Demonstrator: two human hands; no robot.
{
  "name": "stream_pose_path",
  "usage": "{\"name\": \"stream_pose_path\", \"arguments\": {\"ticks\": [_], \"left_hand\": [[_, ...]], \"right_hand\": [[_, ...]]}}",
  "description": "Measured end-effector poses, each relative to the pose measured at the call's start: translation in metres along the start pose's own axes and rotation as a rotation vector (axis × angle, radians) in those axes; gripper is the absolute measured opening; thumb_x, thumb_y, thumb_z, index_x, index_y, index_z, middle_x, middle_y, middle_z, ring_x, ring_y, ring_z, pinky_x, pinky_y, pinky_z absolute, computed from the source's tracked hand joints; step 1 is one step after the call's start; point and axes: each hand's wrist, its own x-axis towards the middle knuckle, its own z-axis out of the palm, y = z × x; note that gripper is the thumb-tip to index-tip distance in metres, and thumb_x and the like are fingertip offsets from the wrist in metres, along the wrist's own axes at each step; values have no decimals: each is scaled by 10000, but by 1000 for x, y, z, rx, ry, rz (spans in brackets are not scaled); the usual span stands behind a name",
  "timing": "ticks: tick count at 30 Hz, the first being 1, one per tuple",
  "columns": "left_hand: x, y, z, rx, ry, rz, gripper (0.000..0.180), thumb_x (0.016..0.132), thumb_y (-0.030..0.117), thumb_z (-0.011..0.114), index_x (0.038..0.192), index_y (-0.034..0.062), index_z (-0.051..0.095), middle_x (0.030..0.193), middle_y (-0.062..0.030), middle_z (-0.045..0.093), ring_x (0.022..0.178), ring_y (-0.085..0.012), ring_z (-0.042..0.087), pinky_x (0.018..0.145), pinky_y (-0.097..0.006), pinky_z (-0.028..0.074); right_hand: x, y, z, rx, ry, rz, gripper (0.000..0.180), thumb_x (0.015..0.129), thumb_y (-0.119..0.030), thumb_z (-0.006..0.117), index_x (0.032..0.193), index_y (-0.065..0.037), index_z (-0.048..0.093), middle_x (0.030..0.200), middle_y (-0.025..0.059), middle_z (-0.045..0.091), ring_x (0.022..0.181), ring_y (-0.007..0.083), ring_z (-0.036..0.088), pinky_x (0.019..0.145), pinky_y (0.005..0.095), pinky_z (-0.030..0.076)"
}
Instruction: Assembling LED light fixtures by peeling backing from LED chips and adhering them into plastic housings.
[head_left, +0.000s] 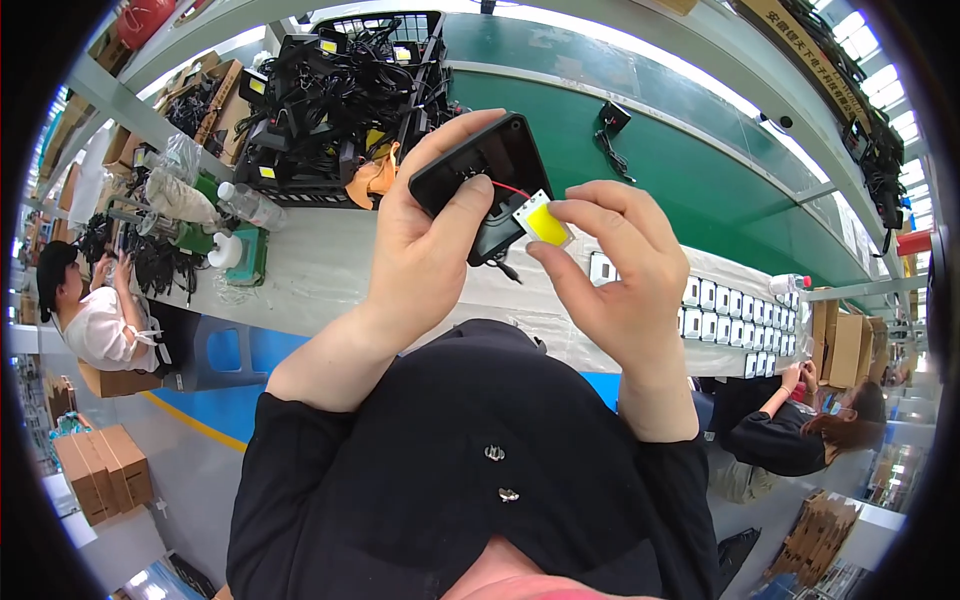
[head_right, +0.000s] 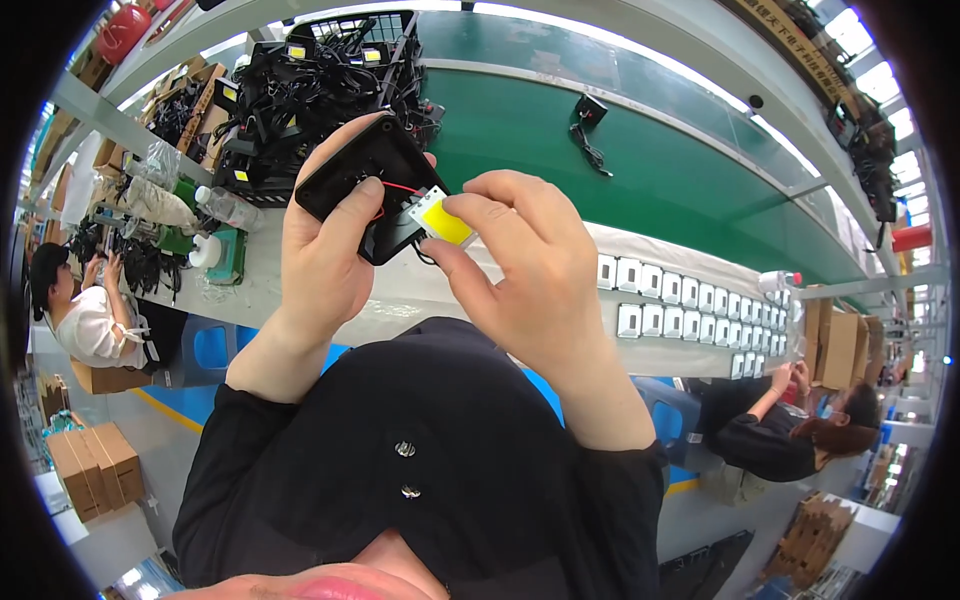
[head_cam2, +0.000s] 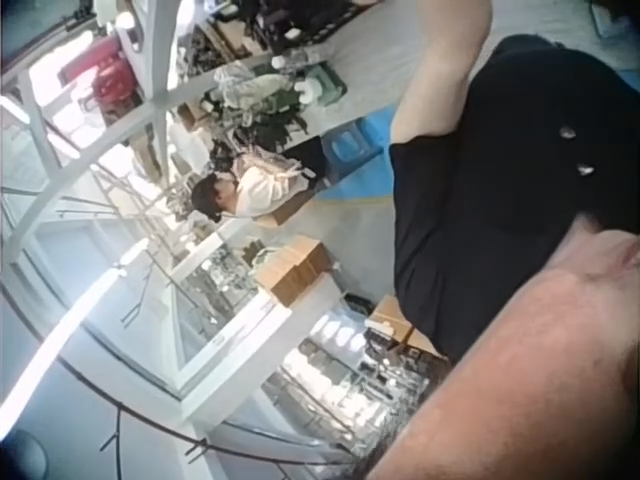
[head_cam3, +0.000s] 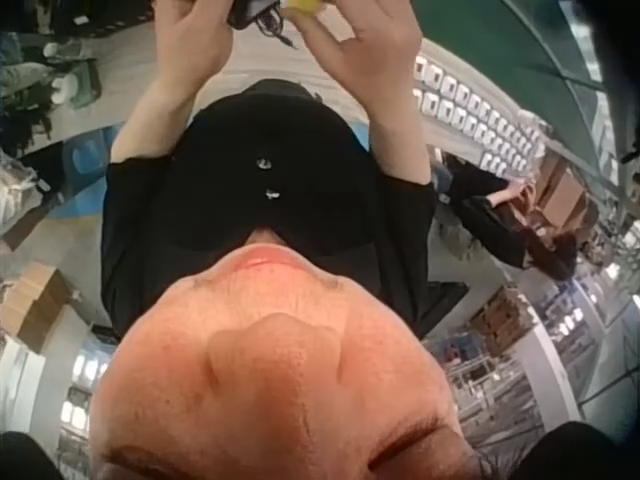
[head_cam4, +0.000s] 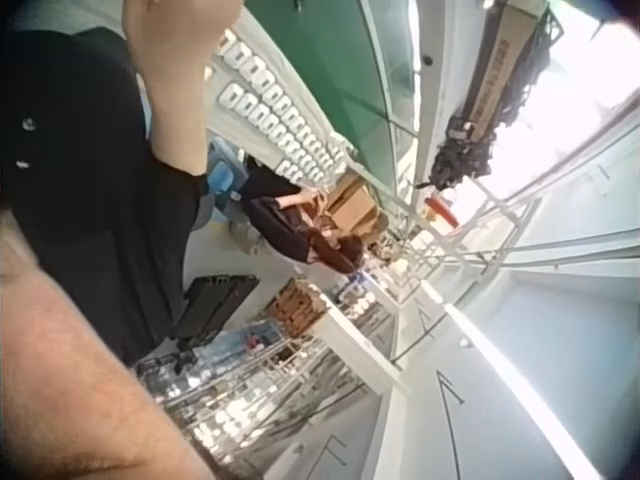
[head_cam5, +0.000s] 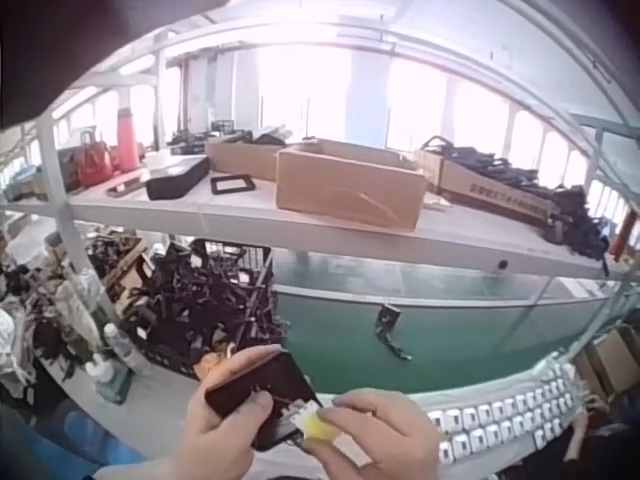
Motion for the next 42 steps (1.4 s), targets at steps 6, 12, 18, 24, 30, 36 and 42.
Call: {"name": "stream_pose_path", "arguments": {"ticks": [6, 12, 18, 24, 30, 36, 42], "left_hand": [[4, -3, -2, -19, 24, 36, 410, 886, -25, 387, 1296, -17, 392, 1120, -213, 574, 1060, -262, 574, 931, -358, 455], [3, -6, -3, 6, -47, 95, 419, 870, -32, 382, 1288, -25, 406, 1167, -221, 544, 1118, -284, 531, 965, -375, 423], [-1, -1, -1, -194, -158, 23, 605, 831, 231, 491, 1348, -27, 310, 1265, -236, 452, 1170, -302, 480, 988, -410, 395], [-4, -1, -2, -235, -225, 56, 604, 821, 118, 480, 1370, -42, 286, 1259, -127, 464, 1138, -174, 465, 981, -299, 347], [-8, 0, 0, -166, -247, 59, 614, 843, 104, 471, 1391, -35, 234, 1309, -129, 409, 1174, -182, 429, 998, -315, 332], [-15, 7, 4, -95, -248, 107, 603, 867, 110, 450, 1396, -48, 204, 1344, -156, 371, 1201, -203, 413, 1009, -328, 323], [-14, 8, 8, -154, -256, 86, 604, 873, 112, 440, 1400, -47, 192, 1338, -158, 372, 1192, -200, 419, 997, -319, 337]], "right_hand": [[-1, -1, 7, -167, 44, -51, 303, 622, 19, 756, 905, -32, 658, 881, 96, 630, 775, 228, 612, 644, 288, 487], [8, -8, 11, -62, 119, -108, 330, 630, 59, 738, 945, -23, 679, 878, 94, 635, 741, 188, 590, 577, 253, 466], [11, -10, 18, -26, 135, -113, 353, 634, 62, 736, 971, -30, 687, 894, 90, 641, 720, 169, 575, 526, 238, 424], [12, -13, 21, 17, 122, -95, 370, 626, 67, 726, 980, -33, 689, 871, 82, 632, 703, 161, 566, 527, 237, 423], [12, -18, 18, 30, 71, -29, 357, 624, 86, 687, 963, -27, 690, 853, 80, 623, 672, 155, 561, 528, 233, 420], [10, -19, 12, 55, 79, -61, 367, 618, 91, 686, 968, -21, 689, 857, 84, 620, 670, 150, 562, 526, 226, 420], [7, -15, 13, 76, 145, -85, 396, 613, 104, 696, 989, -20, 688, 874, 97, 616, 665, 142, 554, 520, 217, 409]]}}
